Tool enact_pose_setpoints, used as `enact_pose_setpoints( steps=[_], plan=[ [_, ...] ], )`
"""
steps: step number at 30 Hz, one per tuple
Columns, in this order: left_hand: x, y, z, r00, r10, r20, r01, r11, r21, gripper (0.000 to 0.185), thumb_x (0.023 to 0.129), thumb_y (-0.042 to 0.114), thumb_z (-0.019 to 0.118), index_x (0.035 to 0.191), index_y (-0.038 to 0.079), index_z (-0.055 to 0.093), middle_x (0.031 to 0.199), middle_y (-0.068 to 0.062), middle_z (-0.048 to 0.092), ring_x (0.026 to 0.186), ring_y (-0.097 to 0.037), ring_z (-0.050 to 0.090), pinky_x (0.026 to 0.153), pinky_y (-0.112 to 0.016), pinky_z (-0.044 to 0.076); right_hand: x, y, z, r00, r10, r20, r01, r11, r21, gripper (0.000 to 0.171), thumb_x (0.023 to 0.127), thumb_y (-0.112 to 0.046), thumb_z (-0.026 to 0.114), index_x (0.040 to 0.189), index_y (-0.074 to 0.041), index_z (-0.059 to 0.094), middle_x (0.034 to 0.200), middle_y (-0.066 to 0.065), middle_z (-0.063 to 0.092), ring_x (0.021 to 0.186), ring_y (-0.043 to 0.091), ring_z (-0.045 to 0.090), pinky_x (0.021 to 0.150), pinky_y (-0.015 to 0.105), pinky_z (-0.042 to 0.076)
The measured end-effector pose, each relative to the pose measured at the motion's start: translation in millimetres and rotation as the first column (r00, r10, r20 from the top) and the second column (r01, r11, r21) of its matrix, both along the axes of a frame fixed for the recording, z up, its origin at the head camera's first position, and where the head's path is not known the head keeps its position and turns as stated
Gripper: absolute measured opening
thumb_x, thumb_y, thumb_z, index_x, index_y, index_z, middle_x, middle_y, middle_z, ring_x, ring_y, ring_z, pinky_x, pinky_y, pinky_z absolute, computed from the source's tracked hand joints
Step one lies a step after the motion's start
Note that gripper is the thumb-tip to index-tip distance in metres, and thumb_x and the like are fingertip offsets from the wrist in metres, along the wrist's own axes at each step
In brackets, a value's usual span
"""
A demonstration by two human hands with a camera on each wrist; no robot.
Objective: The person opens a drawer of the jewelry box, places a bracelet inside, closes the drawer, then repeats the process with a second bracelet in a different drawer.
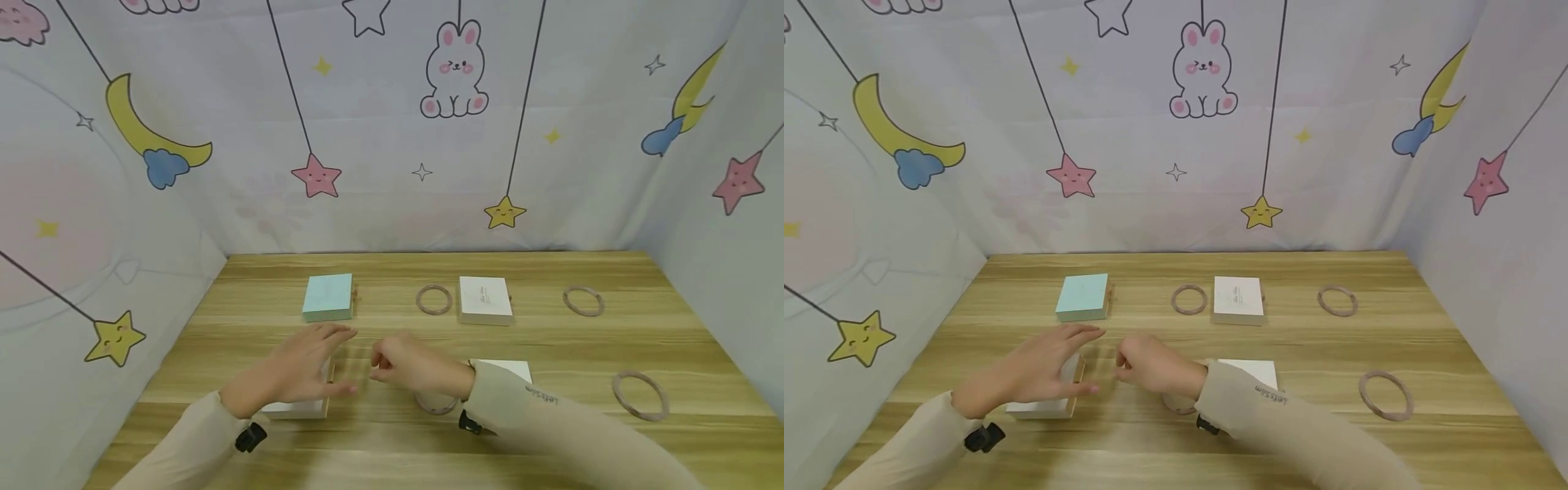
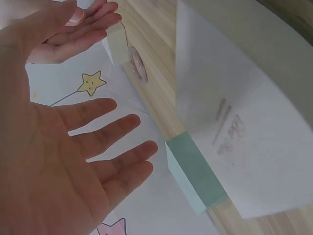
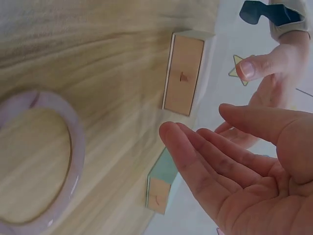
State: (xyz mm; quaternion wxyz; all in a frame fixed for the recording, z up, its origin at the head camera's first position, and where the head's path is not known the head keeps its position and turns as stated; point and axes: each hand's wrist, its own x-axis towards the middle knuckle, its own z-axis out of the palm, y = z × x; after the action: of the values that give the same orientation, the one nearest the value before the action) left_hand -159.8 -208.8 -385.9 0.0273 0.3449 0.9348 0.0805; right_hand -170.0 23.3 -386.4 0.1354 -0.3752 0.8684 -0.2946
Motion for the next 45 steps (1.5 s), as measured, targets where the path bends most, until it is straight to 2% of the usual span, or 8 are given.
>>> enact_pose_setpoints(
  steps=[5,11,17,21,25,28,35,45],
  plan=[
    [3.0,-11,-2.4,0.998,-0.003,0.058,0.002,1.0,0.023,0.091,0.084,0.064,0.067,0.146,0.001,0.046,0.145,-0.018,0.048,0.132,-0.038,0.045,0.102,-0.058,0.039,6.0,-10,-6.4,1.0,-0.016,0.024,0.016,1.0,0.006,0.012,0.093,-0.011,0.072,0.096,0.001,0.07,0.084,0.001,0.069,0.073,0.004,0.061,0.066,0.017,0.049],
    [6.7,-22,-4.6,0.997,0.022,0.077,-0.024,0.999,0.021,0.096,0.078,0.065,0.073,0.145,0.002,0.048,0.143,-0.016,0.05,0.128,-0.038,0.048,0.098,-0.057,0.043,12.3,-25,-13.4,0.998,-0.058,-0.001,0.058,0.998,0.008,0.011,0.093,-0.012,0.072,0.091,-0.001,0.07,0.077,-0.002,0.066,0.066,0.002,0.056,0.063,0.017,0.047],
    [8.7,-31,-7.9,0.999,0.002,0.041,-0.003,1.0,0.031,0.099,0.071,0.064,0.079,0.141,0.0,0.052,0.137,-0.015,0.055,0.12,-0.034,0.053,0.091,-0.052,0.048,15.9,-39,-19.7,0.987,-0.126,0.098,0.128,0.992,-0.02,0.013,0.094,-0.01,0.071,0.095,0.003,0.069,0.078,0.001,0.067,0.063,0.002,0.056,0.061,0.017,0.048],
    [8.9,-36,-10.0,0.998,0.001,0.061,-0.003,1.0,0.031,0.101,0.068,0.064,0.082,0.139,-0.002,0.053,0.135,-0.016,0.055,0.118,-0.033,0.054,0.088,-0.051,0.049,15.6,-47,-25.5,0.974,-0.155,0.165,0.169,0.983,-0.074,0.015,0.093,-0.008,0.071,0.099,0.005,0.07,0.081,0.004,0.07,0.064,0.003,0.059,0.063,0.017,0.05],
    [7.1,-39,-11.1,0.997,-0.008,0.077,0.006,1.0,0.027,0.1,0.066,0.065,0.083,0.135,-0.003,0.056,0.132,-0.016,0.057,0.114,-0.031,0.056,0.086,-0.048,0.05,13.3,-52,-31.5,0.968,-0.174,0.182,0.197,0.974,-0.115,0.013,0.091,-0.007,0.072,0.096,0.005,0.071,0.078,0.002,0.068,0.064,0.003,0.058,0.063,0.017,0.049],
    [5.9,-40,-11.0,0.996,-0.008,0.09,0.006,1.0,0.028,0.099,0.064,0.063,0.085,0.133,-0.003,0.058,0.128,-0.015,0.059,0.106,-0.026,0.057,0.081,-0.043,0.051,11.8,-56,-36.1,0.965,-0.177,0.195,0.207,0.967,-0.147,0.01,0.09,-0.005,0.072,0.093,0.005,0.072,0.073,0.0,0.067,0.061,0.003,0.057,0.06,0.017,0.049],
    [4.1,-42,-10.5,0.991,0.005,0.136,-0.007,1.0,0.008,0.1,0.06,0.052,0.092,0.136,0.0,0.056,0.124,-0.013,0.06,0.098,-0.021,0.056,0.074,-0.04,0.05,14.0,-63,-42.9,0.936,-0.17,0.308,0.247,0.941,-0.23,0.004,0.09,0.002,0.07,0.088,0.005,0.069,0.065,0.006,0.065,0.055,0.012,0.061,0.048,0.017,0.044],
    [0.4,-43,-13.3,0.988,0.002,0.156,-0.003,1.0,0.006,0.098,0.059,0.05,0.094,0.137,0.004,0.056,0.125,-0.01,0.06,0.099,-0.02,0.057,0.075,-0.04,0.05,13.6,-72,-46.7,0.905,-0.154,0.398,0.285,0.912,-0.296,0.007,0.09,0.005,0.069,0.083,0.006,0.068,0.066,0.01,0.066,0.057,0.023,0.066,0.05,0.02,0.05]
  ],
)
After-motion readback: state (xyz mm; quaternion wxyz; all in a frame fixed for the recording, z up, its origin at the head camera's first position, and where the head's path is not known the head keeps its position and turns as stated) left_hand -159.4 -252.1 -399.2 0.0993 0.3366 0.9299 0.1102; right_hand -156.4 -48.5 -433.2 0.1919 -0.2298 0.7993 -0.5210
